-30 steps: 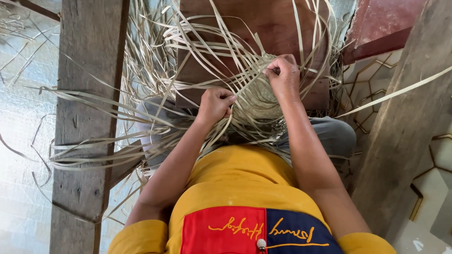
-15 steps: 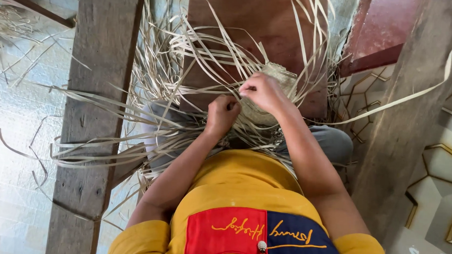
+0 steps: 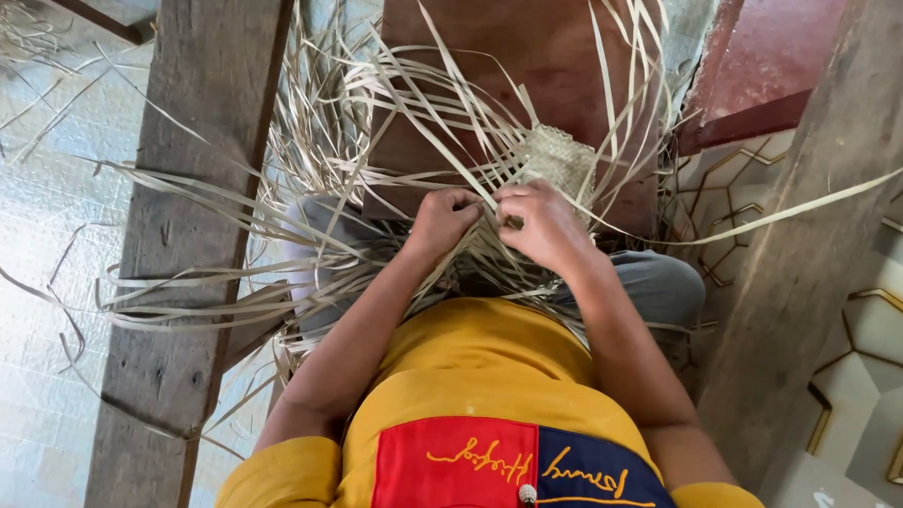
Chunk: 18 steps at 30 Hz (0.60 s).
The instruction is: The person is weaving thin bamboo strips together to form a structured mat or basket-like object.
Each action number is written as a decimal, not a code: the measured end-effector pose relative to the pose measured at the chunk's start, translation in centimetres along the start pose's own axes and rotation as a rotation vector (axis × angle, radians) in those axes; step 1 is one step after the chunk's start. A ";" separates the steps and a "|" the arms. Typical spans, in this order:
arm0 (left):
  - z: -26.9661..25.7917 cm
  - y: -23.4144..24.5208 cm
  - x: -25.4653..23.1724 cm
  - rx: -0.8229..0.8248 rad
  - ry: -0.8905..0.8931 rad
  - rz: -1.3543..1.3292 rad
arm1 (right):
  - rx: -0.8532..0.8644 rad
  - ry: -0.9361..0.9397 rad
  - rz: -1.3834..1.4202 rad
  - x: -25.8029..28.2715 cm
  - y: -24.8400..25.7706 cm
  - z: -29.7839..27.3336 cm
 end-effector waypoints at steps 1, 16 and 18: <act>-0.1 0.1 0.3 -0.008 0.055 -0.037 | -0.083 0.052 -0.041 0.7 0.4 -0.3; -1.9 0.7 -2.6 -0.103 -0.056 -0.121 | -0.154 -0.236 0.263 2.5 4.6 -1.4; -3.2 0.7 -4.7 -0.089 -0.069 -0.116 | -0.007 -0.343 0.153 0.9 1.9 -1.4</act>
Point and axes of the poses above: each hand's wrist, its own z-axis towards the middle knuckle, its own y-axis out of the back of the hand, x = y × z, the point moved 6 cm from there along z, towards the middle knuckle, and after that the axes turned 7 degrees about y, right-handed, at the moved point
